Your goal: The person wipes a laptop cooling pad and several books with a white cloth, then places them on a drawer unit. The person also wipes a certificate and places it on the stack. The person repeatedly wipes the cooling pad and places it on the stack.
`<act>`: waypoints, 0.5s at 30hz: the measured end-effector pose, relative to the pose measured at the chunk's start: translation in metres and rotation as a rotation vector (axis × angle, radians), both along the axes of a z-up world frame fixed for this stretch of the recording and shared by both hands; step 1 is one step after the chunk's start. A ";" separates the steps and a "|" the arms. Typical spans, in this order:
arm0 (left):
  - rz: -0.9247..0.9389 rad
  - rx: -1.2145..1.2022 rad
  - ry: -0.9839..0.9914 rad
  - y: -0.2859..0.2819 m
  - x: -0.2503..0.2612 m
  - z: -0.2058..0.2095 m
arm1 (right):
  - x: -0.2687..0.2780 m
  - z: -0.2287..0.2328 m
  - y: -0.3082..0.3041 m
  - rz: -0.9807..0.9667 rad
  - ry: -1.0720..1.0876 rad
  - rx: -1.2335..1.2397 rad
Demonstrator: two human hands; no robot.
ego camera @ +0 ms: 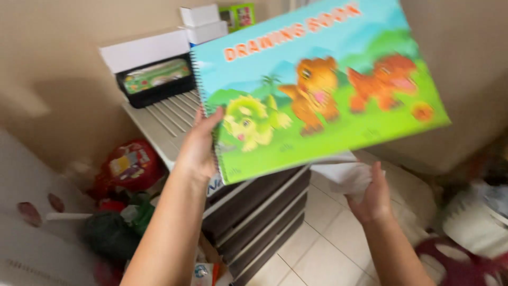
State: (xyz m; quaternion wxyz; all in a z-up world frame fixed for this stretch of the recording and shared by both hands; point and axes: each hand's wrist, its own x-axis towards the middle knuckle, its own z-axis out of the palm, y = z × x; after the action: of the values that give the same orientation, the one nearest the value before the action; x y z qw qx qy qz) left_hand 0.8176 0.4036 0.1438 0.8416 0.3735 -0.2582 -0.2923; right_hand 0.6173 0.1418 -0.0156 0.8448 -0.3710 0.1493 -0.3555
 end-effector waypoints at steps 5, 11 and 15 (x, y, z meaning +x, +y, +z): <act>0.527 0.208 -0.164 0.039 0.106 -0.017 | 0.065 0.001 -0.023 0.125 0.147 -0.119; 0.984 1.685 -0.671 0.058 0.124 -0.057 | 0.115 -0.002 -0.019 0.234 0.264 -0.190; 0.696 1.683 -1.036 0.037 0.063 -0.020 | 0.134 -0.002 -0.020 0.284 0.206 -0.156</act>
State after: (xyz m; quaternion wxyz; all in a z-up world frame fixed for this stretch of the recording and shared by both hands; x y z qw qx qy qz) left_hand 0.8805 0.4408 0.1240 0.1342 0.9718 -0.1785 0.0764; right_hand 0.7512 0.1221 -0.0177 0.8352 -0.4874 0.1532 -0.2035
